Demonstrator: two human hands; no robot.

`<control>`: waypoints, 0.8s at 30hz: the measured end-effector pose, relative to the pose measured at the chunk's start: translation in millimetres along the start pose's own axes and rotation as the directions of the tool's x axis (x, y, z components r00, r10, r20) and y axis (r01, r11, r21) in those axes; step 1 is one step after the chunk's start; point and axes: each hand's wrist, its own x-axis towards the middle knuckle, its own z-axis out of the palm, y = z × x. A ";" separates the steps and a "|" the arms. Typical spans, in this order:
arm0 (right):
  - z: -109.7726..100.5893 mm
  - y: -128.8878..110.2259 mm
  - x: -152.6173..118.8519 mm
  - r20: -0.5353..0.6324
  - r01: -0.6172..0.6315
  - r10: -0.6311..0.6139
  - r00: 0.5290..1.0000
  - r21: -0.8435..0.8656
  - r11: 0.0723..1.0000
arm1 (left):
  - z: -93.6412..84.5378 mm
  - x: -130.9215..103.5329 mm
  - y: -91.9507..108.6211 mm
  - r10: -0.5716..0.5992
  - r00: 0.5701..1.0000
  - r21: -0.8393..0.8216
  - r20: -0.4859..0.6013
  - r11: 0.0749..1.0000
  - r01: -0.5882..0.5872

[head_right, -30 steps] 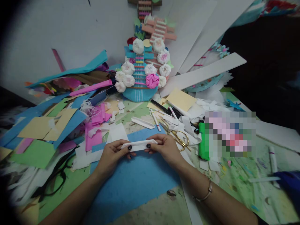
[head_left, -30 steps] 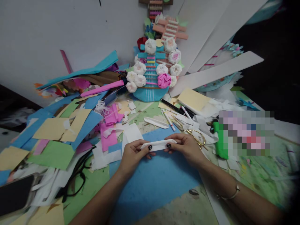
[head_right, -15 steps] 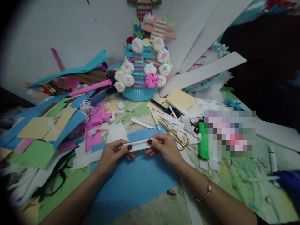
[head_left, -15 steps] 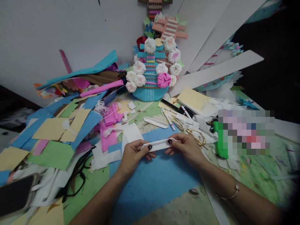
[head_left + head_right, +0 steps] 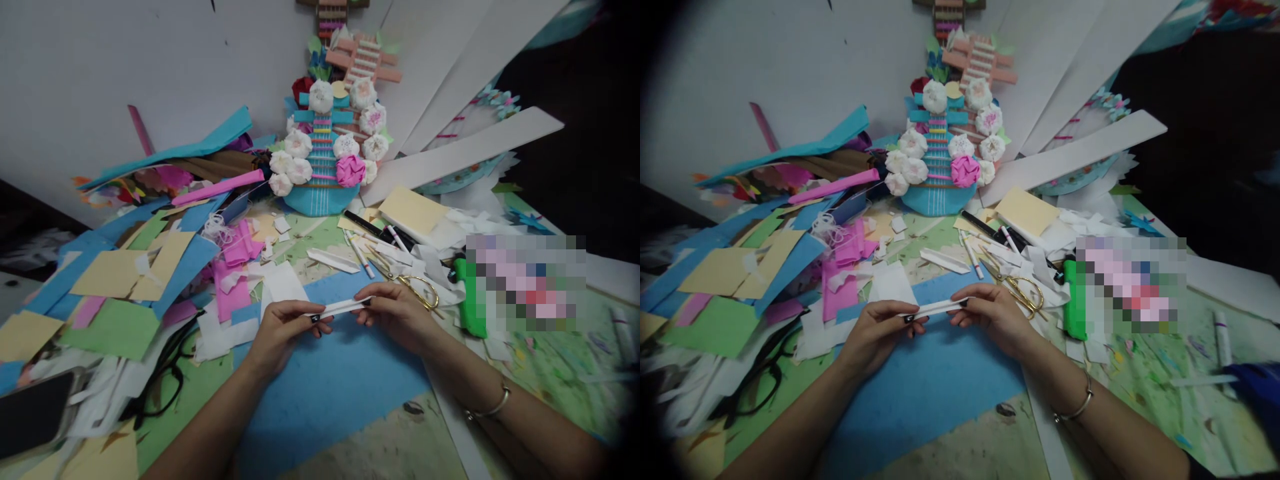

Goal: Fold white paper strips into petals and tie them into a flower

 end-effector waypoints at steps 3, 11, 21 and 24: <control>0.8 -0.8 -0.4 0.022 0.032 -0.032 0.999 0.000 0.999 | -1.1 -0.9 0.3 0.028 0.999 0.013 0.024 1.000 -0.028; 6.7 1.6 -1.4 -0.071 0.152 -0.182 0.981 -0.308 0.939 | 0.1 0.7 -1.4 0.111 0.994 0.249 -0.021 0.963 -0.103; 4.4 5.8 0.9 -0.126 0.190 -0.229 0.965 -0.264 0.946 | 4.3 2.5 -4.8 0.048 0.991 0.397 -0.124 0.918 0.006; 4.1 6.5 1.4 -0.152 0.178 -0.223 0.963 -0.261 0.949 | 4.4 2.0 -3.7 0.010 0.994 0.416 -0.110 0.909 0.037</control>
